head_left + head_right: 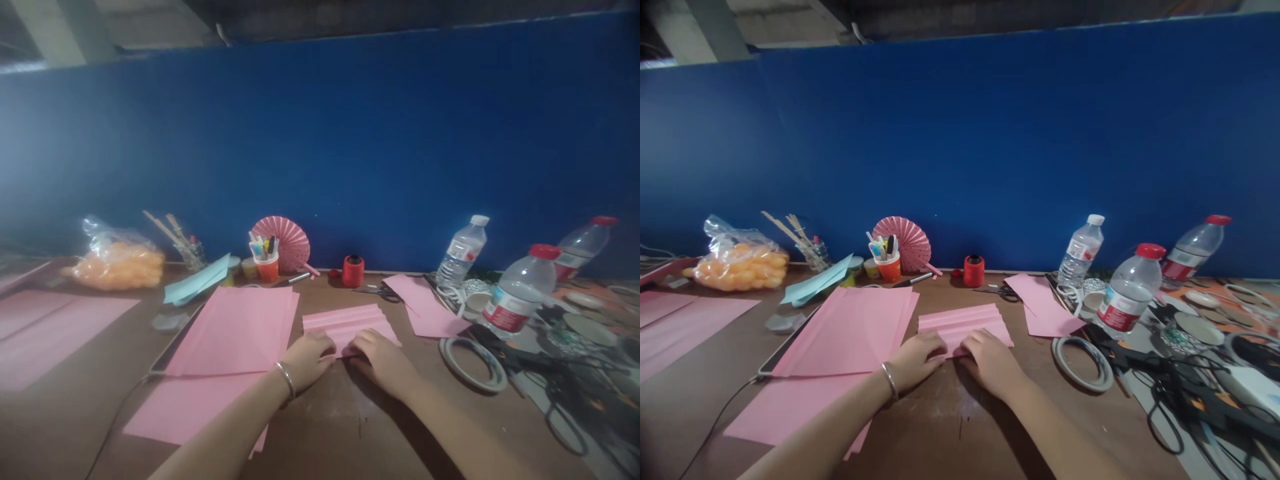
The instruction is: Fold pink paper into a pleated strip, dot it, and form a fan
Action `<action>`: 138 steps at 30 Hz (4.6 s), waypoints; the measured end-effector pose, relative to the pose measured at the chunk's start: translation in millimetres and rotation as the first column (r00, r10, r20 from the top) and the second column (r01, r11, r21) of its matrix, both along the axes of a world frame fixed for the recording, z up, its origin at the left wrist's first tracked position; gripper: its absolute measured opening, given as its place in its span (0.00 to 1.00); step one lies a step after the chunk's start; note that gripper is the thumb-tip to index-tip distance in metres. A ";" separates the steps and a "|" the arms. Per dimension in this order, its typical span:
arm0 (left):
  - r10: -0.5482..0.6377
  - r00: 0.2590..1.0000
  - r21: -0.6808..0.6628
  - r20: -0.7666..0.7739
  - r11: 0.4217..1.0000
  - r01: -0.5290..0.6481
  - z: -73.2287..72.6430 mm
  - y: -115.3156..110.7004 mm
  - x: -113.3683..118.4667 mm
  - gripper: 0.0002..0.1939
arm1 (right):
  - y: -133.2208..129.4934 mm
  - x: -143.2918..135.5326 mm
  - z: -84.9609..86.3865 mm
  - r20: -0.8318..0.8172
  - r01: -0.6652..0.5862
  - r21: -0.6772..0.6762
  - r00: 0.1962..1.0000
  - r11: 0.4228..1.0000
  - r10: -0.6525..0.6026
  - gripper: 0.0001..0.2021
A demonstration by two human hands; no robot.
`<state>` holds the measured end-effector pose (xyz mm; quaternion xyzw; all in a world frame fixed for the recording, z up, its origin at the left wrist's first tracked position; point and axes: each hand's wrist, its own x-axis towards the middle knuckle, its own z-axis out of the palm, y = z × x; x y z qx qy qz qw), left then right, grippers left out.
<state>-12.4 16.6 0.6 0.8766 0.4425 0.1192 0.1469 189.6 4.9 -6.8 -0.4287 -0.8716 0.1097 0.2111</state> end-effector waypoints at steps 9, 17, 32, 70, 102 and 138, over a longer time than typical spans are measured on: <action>0.075 0.995 -0.066 0.069 0.995 -0.070 -5.5 2.0 2.8 0.06 | 1.3 -11.5 -3.6 0.042 0.069 0.022 0.997 0.997 -0.070 0.04; 0.074 0.993 -0.164 0.089 0.985 -0.058 2.6 4.3 -0.8 0.08 | -0.1 -19.7 -3.4 0.038 0.108 -0.007 0.993 0.994 -0.108 0.03; 0.027 0.992 -0.075 0.127 0.997 -0.018 -3.8 11.1 -9.4 0.09 | 6.4 -12.6 -11.1 -0.175 0.116 -0.157 0.974 0.981 -0.143 0.06; 0.231 0.811 -0.296 0.537 0.952 -0.076 -4.5 -0.7 -0.7 0.08 | 3.4 -1.9 -5.3 -0.079 0.105 0.194 0.993 0.975 -0.091 0.10; 0.266 0.762 -0.201 0.590 0.963 -0.180 -8.0 -0.7 -4.0 0.11 | -19.3 -12.6 21.5 -0.152 0.249 0.104 0.961 0.963 -0.232 0.08; 0.084 0.853 0.034 0.515 0.992 -0.118 1.7 -11.6 2.2 0.06 | -18.5 -14.4 41.7 -0.515 0.049 -0.184 0.846 0.982 -0.139 0.15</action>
